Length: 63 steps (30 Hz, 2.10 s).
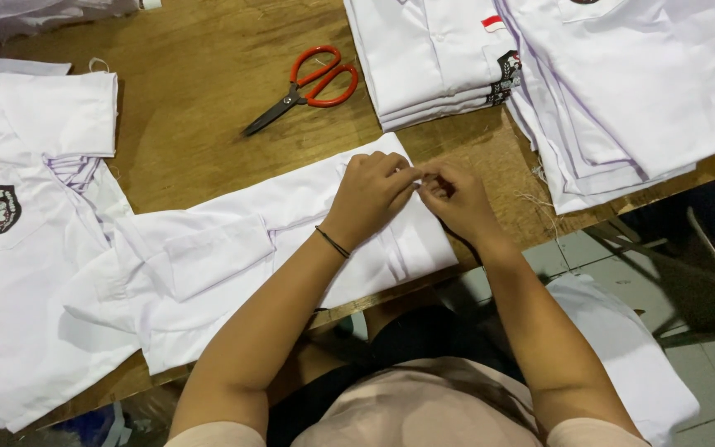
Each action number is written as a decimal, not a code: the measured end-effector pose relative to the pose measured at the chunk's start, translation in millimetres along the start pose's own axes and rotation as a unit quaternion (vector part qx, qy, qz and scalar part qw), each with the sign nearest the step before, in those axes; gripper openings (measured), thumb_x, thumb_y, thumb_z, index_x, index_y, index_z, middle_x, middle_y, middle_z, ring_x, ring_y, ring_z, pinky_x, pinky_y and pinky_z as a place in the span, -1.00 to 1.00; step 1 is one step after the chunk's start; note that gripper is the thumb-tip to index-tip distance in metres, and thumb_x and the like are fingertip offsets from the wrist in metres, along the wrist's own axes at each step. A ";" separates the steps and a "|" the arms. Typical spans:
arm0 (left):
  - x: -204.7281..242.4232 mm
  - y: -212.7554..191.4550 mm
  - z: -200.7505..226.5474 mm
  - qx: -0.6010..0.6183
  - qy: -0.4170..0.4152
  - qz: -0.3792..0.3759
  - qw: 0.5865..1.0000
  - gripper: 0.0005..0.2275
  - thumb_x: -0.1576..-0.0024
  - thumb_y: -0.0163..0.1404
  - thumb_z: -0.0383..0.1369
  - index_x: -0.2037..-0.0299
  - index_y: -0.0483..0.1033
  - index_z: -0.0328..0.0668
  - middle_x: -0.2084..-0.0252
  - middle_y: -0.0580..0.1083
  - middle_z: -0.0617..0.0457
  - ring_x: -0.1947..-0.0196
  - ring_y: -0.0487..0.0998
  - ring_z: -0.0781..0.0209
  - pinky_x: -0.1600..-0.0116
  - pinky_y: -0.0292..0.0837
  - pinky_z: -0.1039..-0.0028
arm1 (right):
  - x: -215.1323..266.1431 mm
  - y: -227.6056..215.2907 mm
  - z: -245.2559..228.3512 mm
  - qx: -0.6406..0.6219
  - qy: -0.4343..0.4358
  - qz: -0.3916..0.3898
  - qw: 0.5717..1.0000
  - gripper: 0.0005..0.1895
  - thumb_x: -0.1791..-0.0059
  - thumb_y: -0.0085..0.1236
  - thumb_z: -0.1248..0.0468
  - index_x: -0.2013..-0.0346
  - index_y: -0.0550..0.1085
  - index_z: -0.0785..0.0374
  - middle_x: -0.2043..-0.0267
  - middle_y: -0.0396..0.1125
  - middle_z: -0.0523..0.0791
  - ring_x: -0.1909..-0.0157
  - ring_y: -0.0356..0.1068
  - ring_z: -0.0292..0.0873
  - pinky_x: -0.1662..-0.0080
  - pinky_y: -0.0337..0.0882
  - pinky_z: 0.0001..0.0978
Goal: The person folds a white short-sleeved shirt on a wooden table. They smooth the fabric, fold the sleeves inward, fold the bottom up, and then fold the shirt in half to create a neat rectangular shape.
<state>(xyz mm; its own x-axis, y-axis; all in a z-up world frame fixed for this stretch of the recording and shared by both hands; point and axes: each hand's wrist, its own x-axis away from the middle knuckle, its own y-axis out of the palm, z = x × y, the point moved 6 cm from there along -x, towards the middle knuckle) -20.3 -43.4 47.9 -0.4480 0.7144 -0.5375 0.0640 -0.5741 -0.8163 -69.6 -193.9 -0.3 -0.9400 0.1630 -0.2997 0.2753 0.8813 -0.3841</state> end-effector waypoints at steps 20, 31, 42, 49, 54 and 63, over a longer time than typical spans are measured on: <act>-3.6 20.0 -66.5 0.164 -0.214 -0.048 0.962 -0.77 -0.30 -0.13 -0.15 0.10 0.52 -0.05 0.20 0.51 -0.05 0.05 0.55 -0.08 -0.12 0.38 0.07 | 17.8 5.0 -19.5 0.198 0.124 0.011 0.972 -0.61 -0.18 0.02 0.00 0.12 0.53 0.30 0.35 0.42 0.12 0.20 0.47 0.26 0.20 0.44 0.08; -31.5 40.2 -78.2 0.127 -0.322 -0.170 0.923 -0.75 -0.21 -0.06 -0.08 0.26 0.52 -0.02 0.23 0.56 -0.03 0.04 0.61 -0.12 -0.04 0.47 0.07 | 23.1 17.6 -1.8 0.235 0.108 0.021 0.966 -0.65 -0.22 -0.10 0.05 0.32 0.36 0.21 0.44 0.27 -0.01 0.30 0.39 0.13 0.26 0.35 -0.08; -30.8 45.7 -80.5 0.108 -0.203 -0.074 0.970 -0.77 -0.28 -0.12 -0.11 0.31 0.41 -0.01 0.38 0.48 0.00 0.22 0.59 -0.04 0.08 0.45 0.19 | 28.8 24.5 4.5 0.295 0.046 0.009 0.954 -0.62 -0.23 -0.15 0.02 0.32 0.34 0.21 0.43 0.23 -0.02 0.32 0.37 0.10 0.27 0.37 -0.11; -22.3 24.4 -55.7 -0.122 -0.042 0.035 0.991 -0.86 -0.26 -0.10 -0.15 0.16 0.38 0.07 0.23 0.37 0.18 0.17 0.43 0.19 0.08 0.30 0.34 | 38.9 14.4 -13.0 0.200 0.117 -0.003 0.973 -0.67 -0.11 0.15 0.08 0.04 0.41 0.27 0.26 0.35 0.05 0.14 0.44 0.19 0.16 0.43 0.01; -15.4 15.9 -11.9 -0.051 0.022 0.016 0.998 -0.90 -0.09 0.07 -0.34 0.23 0.45 -0.01 0.08 0.40 0.09 0.07 0.42 0.06 0.06 0.35 0.27 | 31.5 6.7 -9.8 0.117 0.189 -0.046 0.974 -0.70 -0.17 -0.08 0.17 -0.03 0.50 0.30 0.18 0.41 0.15 0.06 0.45 0.20 0.10 0.42 0.05; 30.8 5.4 -2.1 0.111 -0.088 -0.072 0.987 -0.75 -0.13 0.08 -0.42 -0.02 0.49 -0.09 0.08 0.42 -0.03 0.14 0.51 -0.02 0.04 0.48 0.25 | 35.3 11.8 24.6 -0.110 0.230 -0.017 0.967 -0.73 -0.08 0.11 0.35 -0.05 0.51 0.39 0.40 0.42 -0.05 0.67 0.24 -0.34 0.62 0.27 -0.52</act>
<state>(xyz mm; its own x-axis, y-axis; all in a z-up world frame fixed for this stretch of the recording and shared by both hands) -31.9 -23.7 26.4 -0.5871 0.7257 -0.3587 -0.2002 -0.5595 -0.8043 -94.7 -188.7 -36.9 -0.9518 0.2684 0.1485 0.2415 0.9542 -0.1767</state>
